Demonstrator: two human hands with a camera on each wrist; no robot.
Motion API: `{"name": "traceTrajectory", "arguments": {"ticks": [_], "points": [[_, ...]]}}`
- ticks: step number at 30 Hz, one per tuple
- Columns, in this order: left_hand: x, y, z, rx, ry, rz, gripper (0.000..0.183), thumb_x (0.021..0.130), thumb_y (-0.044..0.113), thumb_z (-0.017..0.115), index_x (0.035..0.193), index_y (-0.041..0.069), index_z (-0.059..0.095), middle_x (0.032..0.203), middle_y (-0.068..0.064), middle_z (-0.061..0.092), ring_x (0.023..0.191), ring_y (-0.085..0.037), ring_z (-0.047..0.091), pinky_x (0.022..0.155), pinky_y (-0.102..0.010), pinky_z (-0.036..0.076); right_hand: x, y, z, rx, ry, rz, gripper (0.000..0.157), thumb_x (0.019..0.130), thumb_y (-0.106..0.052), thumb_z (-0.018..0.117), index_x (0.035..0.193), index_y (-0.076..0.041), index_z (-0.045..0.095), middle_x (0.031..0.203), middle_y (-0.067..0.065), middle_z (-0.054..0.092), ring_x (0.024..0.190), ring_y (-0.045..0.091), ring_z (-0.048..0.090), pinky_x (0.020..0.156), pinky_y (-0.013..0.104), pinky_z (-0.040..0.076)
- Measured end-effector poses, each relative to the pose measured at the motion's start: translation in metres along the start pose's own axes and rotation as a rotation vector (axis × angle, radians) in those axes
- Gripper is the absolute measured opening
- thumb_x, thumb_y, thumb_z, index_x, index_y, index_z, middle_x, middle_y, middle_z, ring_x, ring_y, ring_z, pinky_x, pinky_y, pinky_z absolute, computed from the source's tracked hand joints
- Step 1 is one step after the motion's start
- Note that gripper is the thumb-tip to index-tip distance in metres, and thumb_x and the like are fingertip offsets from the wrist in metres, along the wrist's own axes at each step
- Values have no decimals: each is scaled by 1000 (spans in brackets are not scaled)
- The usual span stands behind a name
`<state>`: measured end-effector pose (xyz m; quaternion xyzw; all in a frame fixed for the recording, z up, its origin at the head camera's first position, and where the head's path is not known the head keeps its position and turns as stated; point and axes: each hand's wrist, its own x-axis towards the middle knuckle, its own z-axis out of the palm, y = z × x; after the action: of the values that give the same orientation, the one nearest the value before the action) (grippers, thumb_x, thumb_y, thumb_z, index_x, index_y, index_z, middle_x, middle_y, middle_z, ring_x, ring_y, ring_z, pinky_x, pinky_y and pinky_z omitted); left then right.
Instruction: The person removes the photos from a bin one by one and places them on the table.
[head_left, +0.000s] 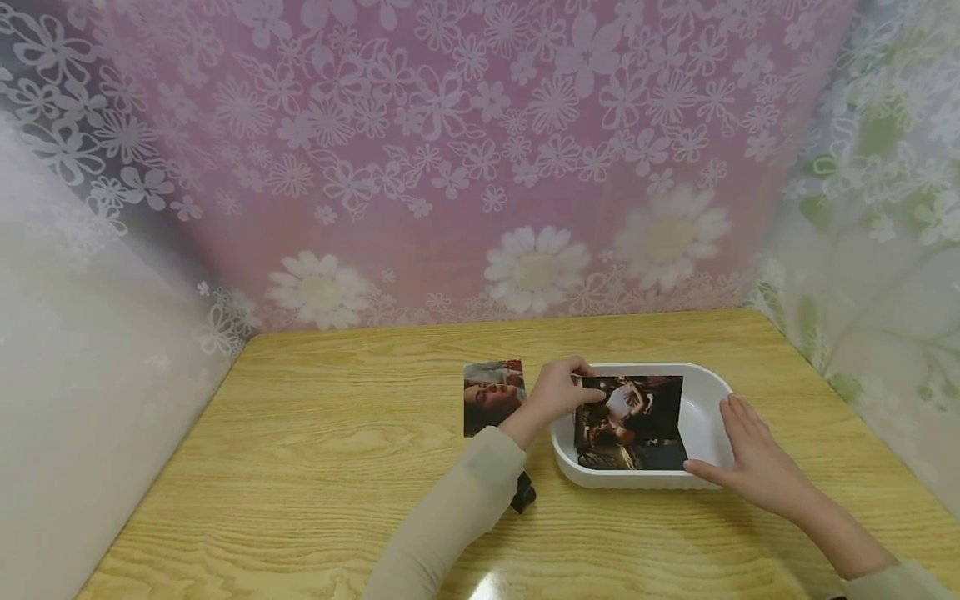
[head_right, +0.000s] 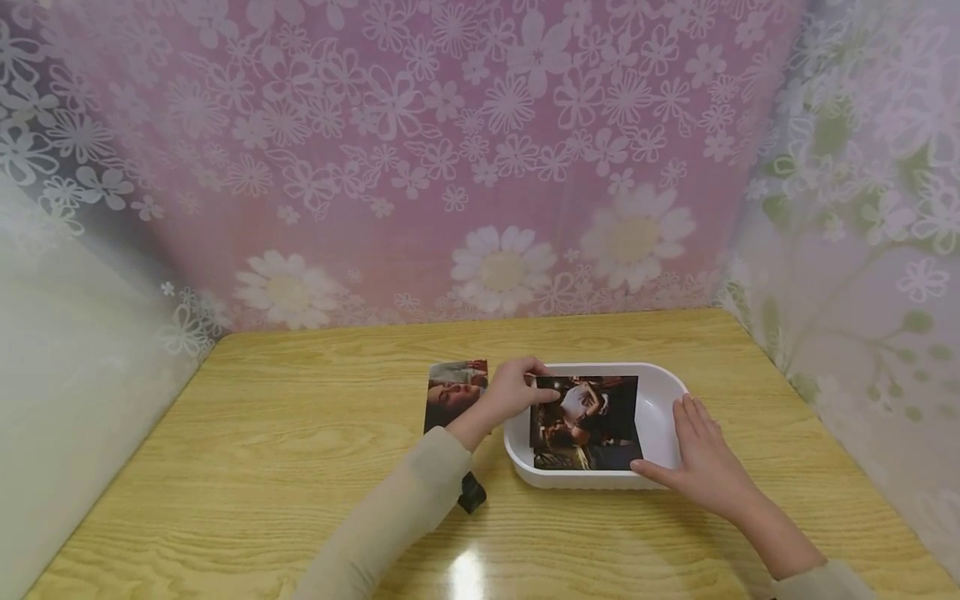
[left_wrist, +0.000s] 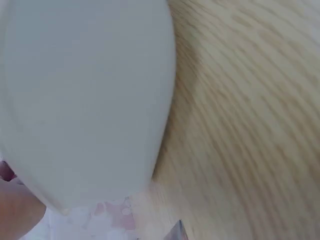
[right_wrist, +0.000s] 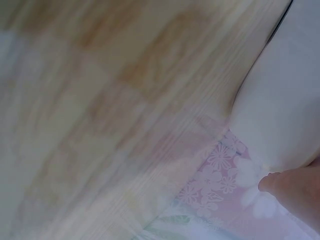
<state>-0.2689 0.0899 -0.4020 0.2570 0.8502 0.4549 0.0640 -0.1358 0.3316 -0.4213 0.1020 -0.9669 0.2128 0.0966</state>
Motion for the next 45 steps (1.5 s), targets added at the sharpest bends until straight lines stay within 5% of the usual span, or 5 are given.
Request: {"name": "traceTrajectory", "arguments": {"ticks": [9,15,23,34,45], "points": [[-5,4,-6,-68,47,23,27,87,25,57,69,7,51,60,2,42,52,-10,37,50,-21,32,-1,0,1,-7,10,-5,100,73,-39,69,129,22,13,132,41,10,129,39,-6,101,47,-4],[-9,5,-5,53,-158,28,15,93,14,46,104,5,42,66,-2,41,51,-13,37,49,-23,32,-2,1,0,-3,-10,9,100,74,-39,68,130,21,11,134,40,7,129,39,-8,101,45,-6],[-13,13,-6,188,-234,82,62,73,-8,64,121,6,27,83,-10,54,56,-15,45,50,-22,34,-1,0,0,-5,-14,4,100,75,-40,67,130,21,11,134,40,8,129,38,-9,102,44,-7],[-12,15,-22,-76,-26,29,36,80,8,65,112,9,48,87,0,58,75,-9,53,64,-22,43,1,1,0,-13,-14,3,101,74,-40,68,130,22,10,133,40,8,129,38,-9,102,44,-7],[-19,17,-62,-541,287,-77,20,78,11,68,94,3,60,85,-3,60,72,-12,56,65,-26,46,1,-2,-2,-11,-44,32,102,76,-43,65,131,20,7,134,40,6,128,39,-10,101,48,-6]]}}
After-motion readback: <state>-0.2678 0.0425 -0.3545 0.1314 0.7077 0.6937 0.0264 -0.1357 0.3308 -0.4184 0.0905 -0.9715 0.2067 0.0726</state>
